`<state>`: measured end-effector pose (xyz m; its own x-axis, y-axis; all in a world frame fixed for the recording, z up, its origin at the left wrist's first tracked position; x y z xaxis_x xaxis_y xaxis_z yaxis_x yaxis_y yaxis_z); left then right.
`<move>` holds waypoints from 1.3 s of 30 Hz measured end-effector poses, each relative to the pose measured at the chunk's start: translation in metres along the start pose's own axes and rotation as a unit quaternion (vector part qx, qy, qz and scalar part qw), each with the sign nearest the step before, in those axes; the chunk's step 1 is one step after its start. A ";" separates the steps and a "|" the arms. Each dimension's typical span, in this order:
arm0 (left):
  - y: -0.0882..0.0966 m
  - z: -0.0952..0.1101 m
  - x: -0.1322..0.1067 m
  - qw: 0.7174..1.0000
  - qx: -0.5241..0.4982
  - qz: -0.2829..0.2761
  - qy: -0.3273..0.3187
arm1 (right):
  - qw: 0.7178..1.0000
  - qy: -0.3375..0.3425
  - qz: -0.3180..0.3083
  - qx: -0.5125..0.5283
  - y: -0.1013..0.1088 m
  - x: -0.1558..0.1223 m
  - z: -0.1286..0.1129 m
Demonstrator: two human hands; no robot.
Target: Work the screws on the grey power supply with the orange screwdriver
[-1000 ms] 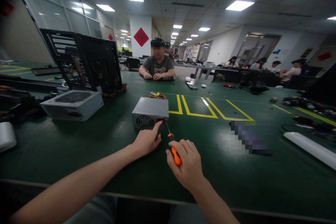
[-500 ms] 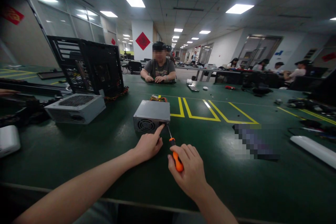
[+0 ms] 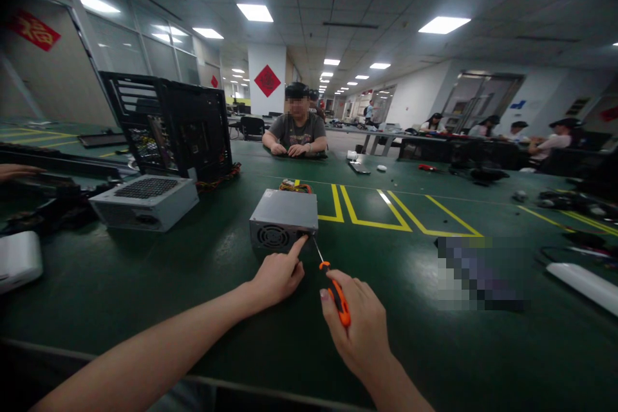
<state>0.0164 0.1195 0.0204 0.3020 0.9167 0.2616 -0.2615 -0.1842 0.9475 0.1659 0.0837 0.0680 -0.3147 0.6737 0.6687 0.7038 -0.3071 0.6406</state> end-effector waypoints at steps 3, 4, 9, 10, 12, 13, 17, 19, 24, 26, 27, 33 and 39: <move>0.001 0.001 -0.001 1.000 0.001 -0.009 0.009 | 1.000 0.004 0.000 0.001 -0.001 0.000 -0.001; 0.002 0.001 -0.001 1.000 -0.003 -0.011 0.010 | 1.000 0.019 0.001 -0.002 -0.001 -0.001 -0.003; 0.001 0.001 -0.001 1.000 -0.019 -0.016 0.010 | 0.998 0.059 -0.015 -0.018 -0.004 -0.002 -0.012; 0.000 0.000 -0.001 1.000 -0.018 -0.015 0.010 | 0.998 0.057 -0.018 -0.016 -0.004 -0.002 -0.012; 0.000 0.000 -0.001 1.000 -0.016 -0.015 0.009 | 0.998 0.051 -0.019 -0.008 -0.003 -0.002 -0.010; -0.001 0.001 -0.001 1.000 -0.015 -0.016 0.010 | 0.999 0.045 -0.019 -0.003 -0.003 -0.002 -0.008; 0.000 0.001 -0.001 0.999 -0.006 -0.027 0.017 | 1.000 -0.008 -0.011 0.013 -0.001 -0.001 0.002; 0.001 0.002 -0.001 1.000 -0.002 -0.027 0.016 | 1.000 -0.017 -0.015 0.014 -0.002 -0.001 0.003; 0.003 0.003 -0.002 0.999 -0.006 -0.031 0.010 | 0.998 0.046 -0.046 -0.019 -0.006 -0.003 -0.012; 0.002 0.003 -0.002 0.999 -0.010 -0.033 0.008 | 0.997 0.051 -0.053 -0.022 -0.006 -0.002 -0.014; 0.001 0.003 -0.002 0.999 -0.011 -0.030 0.008 | 0.997 0.050 -0.054 -0.021 -0.005 -0.002 -0.014; -0.001 0.002 -0.001 1.000 -0.003 -0.023 0.009 | 0.999 -0.035 -0.037 0.003 -0.003 -0.001 0.005; 0.002 0.003 -0.002 0.999 -0.018 -0.032 0.010 | 0.999 -0.003 -0.029 -0.031 -0.002 -0.001 0.000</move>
<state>0.0177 0.1167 0.0222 0.3007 0.9333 0.1964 -0.2757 -0.1121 0.9547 0.1652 0.0834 0.0661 -0.3497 0.6959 0.6272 0.6436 -0.3080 0.7007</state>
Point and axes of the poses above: each hand's wrist, its own x-axis towards the middle knuckle, its own y-axis out of the back of the hand, z = x × y, the point moved 7 cm from there along x, towards the middle knuckle, and after that the axes turned 15 degrees about -y, right-handed, at the moved point
